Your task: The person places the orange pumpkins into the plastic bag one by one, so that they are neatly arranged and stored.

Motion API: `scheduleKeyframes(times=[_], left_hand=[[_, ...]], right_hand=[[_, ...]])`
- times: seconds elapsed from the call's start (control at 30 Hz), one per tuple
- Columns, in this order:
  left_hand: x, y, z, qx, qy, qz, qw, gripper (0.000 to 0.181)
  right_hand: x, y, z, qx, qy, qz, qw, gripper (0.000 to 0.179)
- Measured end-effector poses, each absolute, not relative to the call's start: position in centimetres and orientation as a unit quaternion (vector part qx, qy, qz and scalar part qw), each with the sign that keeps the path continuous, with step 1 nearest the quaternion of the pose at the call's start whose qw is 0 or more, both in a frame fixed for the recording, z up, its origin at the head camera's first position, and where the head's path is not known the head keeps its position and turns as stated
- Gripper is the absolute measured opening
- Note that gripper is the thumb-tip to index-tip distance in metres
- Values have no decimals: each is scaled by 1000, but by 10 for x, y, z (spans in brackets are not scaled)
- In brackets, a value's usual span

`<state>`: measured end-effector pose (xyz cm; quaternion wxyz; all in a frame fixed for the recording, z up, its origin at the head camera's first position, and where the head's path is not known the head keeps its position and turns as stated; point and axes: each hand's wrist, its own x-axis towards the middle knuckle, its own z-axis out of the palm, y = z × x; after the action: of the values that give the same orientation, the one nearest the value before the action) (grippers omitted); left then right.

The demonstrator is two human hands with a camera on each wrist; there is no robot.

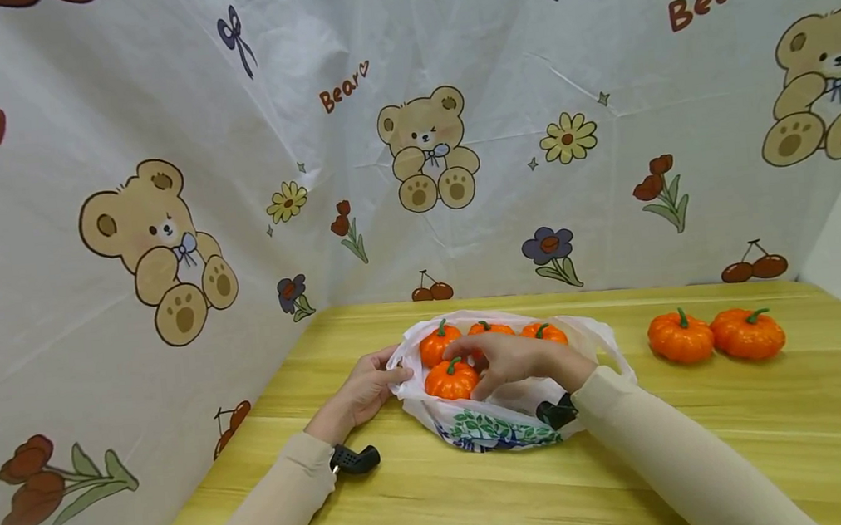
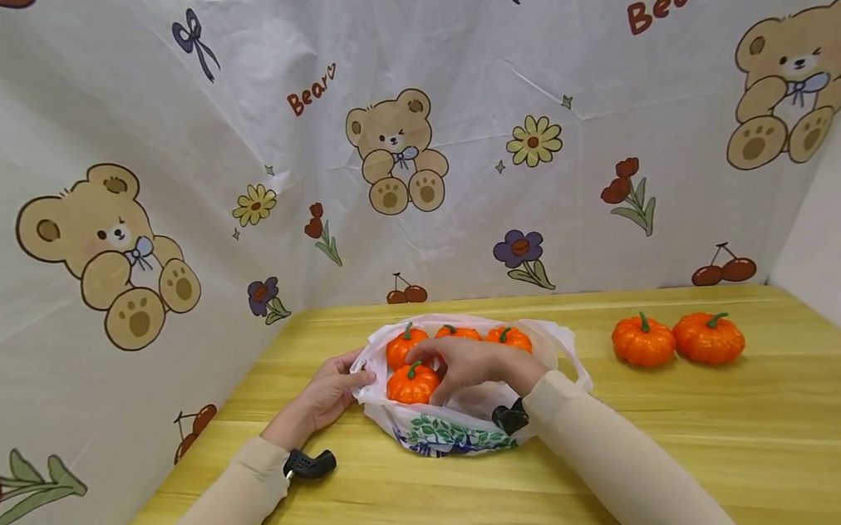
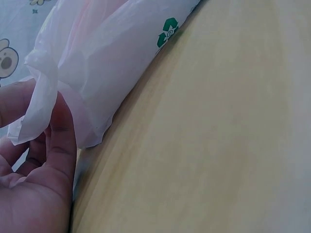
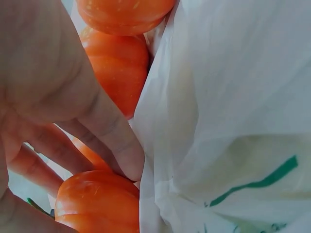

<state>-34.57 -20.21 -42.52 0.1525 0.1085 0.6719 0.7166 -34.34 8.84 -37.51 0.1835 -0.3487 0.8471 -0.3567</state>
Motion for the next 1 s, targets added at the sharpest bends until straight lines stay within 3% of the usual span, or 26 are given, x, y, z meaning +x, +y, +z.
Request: scheduleKeyframes(times=[0.57, 1.0], left_hand=[[-344, -202, -424, 120, 678, 712, 142, 66], [-344, -202, -425, 111, 679, 712, 142, 65]], right_hand=[[-344, 94, -368, -331, 833, -391, 209, 54], [-343, 110, -354, -379, 833, -362, 178, 46]])
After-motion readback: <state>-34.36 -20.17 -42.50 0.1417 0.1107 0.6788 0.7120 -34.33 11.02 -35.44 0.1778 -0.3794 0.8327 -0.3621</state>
